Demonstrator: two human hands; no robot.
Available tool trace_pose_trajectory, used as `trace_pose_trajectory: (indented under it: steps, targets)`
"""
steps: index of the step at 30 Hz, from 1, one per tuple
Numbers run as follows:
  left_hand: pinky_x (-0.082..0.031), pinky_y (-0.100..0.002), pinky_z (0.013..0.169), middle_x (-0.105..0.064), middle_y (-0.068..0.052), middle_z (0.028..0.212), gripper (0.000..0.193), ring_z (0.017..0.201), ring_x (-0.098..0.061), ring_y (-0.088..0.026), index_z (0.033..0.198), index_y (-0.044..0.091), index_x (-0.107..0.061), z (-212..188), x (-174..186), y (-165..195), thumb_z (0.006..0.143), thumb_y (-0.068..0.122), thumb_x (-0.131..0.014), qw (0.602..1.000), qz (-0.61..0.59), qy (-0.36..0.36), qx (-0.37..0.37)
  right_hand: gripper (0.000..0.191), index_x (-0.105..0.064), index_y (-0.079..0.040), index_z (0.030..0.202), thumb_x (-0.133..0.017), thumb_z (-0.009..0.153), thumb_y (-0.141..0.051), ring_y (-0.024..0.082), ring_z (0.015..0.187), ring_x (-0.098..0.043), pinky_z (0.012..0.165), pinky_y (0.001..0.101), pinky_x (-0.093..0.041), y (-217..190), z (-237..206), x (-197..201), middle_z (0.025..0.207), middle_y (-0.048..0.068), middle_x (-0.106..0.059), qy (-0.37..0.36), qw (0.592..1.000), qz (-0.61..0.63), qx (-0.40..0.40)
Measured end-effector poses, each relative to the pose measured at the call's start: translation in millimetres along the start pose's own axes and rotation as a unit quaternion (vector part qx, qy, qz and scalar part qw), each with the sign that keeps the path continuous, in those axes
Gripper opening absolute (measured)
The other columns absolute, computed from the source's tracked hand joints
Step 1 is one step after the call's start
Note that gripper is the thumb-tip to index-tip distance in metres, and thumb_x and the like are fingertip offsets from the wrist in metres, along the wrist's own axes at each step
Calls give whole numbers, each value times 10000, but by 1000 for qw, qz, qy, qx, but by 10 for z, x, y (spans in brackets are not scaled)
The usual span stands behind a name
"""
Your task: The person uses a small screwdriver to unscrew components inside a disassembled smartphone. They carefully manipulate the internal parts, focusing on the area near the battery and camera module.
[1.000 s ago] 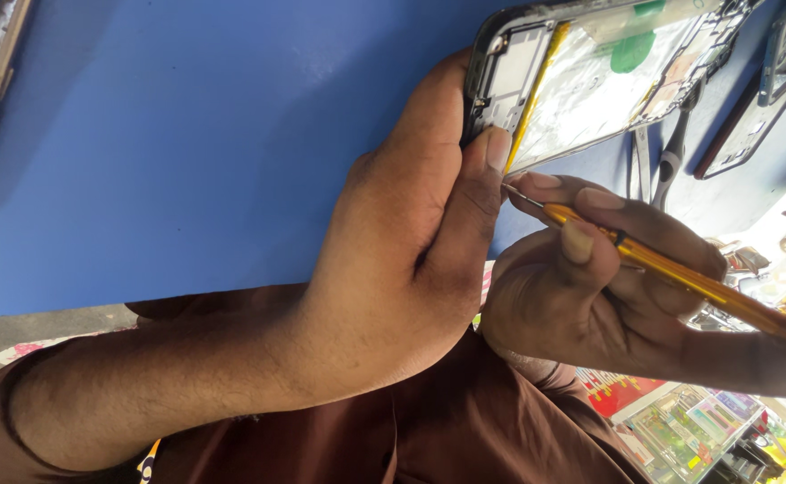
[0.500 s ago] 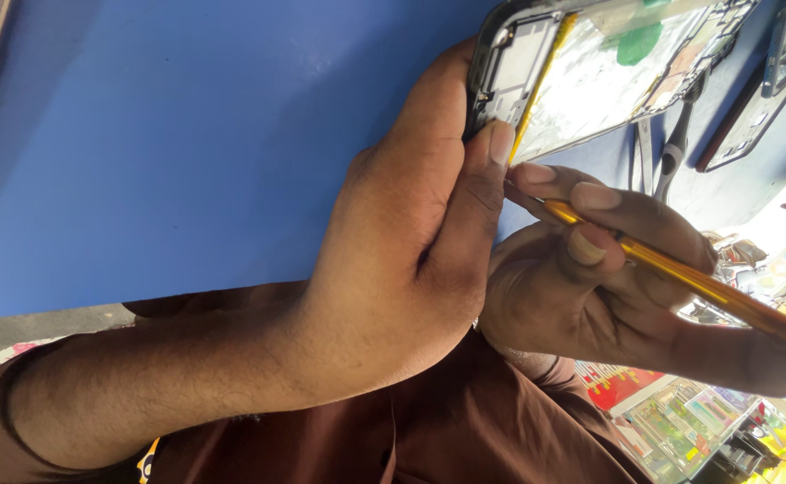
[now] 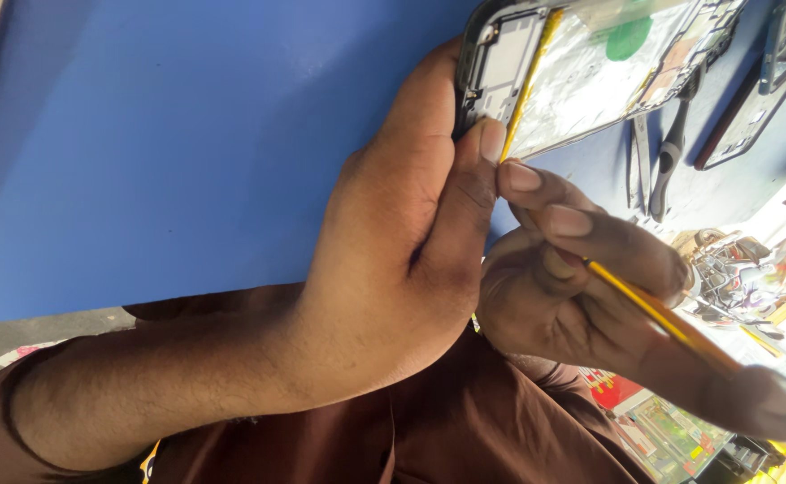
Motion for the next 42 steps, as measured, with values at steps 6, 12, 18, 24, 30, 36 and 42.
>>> trace_pose_trajectory:
  steps: [6,12,18,24,30,36,42]
  targets:
    - [-500,-254,1005,-634,-85,1223,308,1119,-602,-119,1431,-32,-450,60,-42,53,1129,15,-415,993,-41,-7,106,447,-281,-128,1437,-554,1085,-95,252,791,-737,643,276,-652,454,-336,-157,1155,203,-640,211,966,-8,149]
    - [-479,-215,1038,-613,-69,1250,267,1109,-551,-69,1459,-48,-421,55,-84,45,1200,10,-396,995,-74,-18,63,624,-157,-181,1501,-610,1073,-153,244,669,-726,576,307,-665,237,-54,-221,1010,149,-629,320,925,-40,200]
    - [-536,-227,959,-628,-99,1238,334,1024,-584,-77,1487,-55,-410,60,-89,38,1159,2,-387,988,-101,-17,113,646,-157,-22,1431,-644,1017,-121,292,632,-760,558,346,-691,357,-107,-129,952,144,-649,362,922,-2,139]
    - [-530,-234,1025,-618,-81,1217,327,1108,-596,-73,1424,-54,-408,120,-74,103,1102,-3,-387,988,-87,-4,130,630,-196,-50,1412,-663,997,-133,284,655,-742,554,345,-685,374,-159,-173,953,148,-651,335,924,14,184]
    - [-509,-218,935,-627,-95,1247,311,1027,-578,-91,1467,-47,-421,42,-55,44,1159,-16,-399,995,-30,-11,90,615,-236,-77,1393,-683,976,-144,276,679,-724,551,345,-680,332,-56,-261,954,152,-654,320,924,29,207]
    - [-517,-225,1006,-633,-86,1209,288,1102,-601,-91,1402,-46,-441,-11,-28,8,1116,-18,-414,996,-15,-7,91,607,-276,-122,1387,-708,962,-162,270,713,-700,559,351,-671,286,-9,-303,966,156,-649,333,911,73,232]
    - [-494,-213,1040,-618,-102,1291,244,1146,-577,-84,1460,-44,-405,-32,-10,3,1217,-29,-411,999,-6,-17,32,545,-319,-119,1431,-693,1034,-110,265,693,-679,561,320,-644,255,-40,-312,975,138,-633,336,921,-8,196]
Point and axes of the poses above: each hand's wrist, its own z-axis towards the middle knuckle, its own x-axis out of the back of the hand, y = z × x, the point moved 1 cm from there along z, towards the middle knuckle
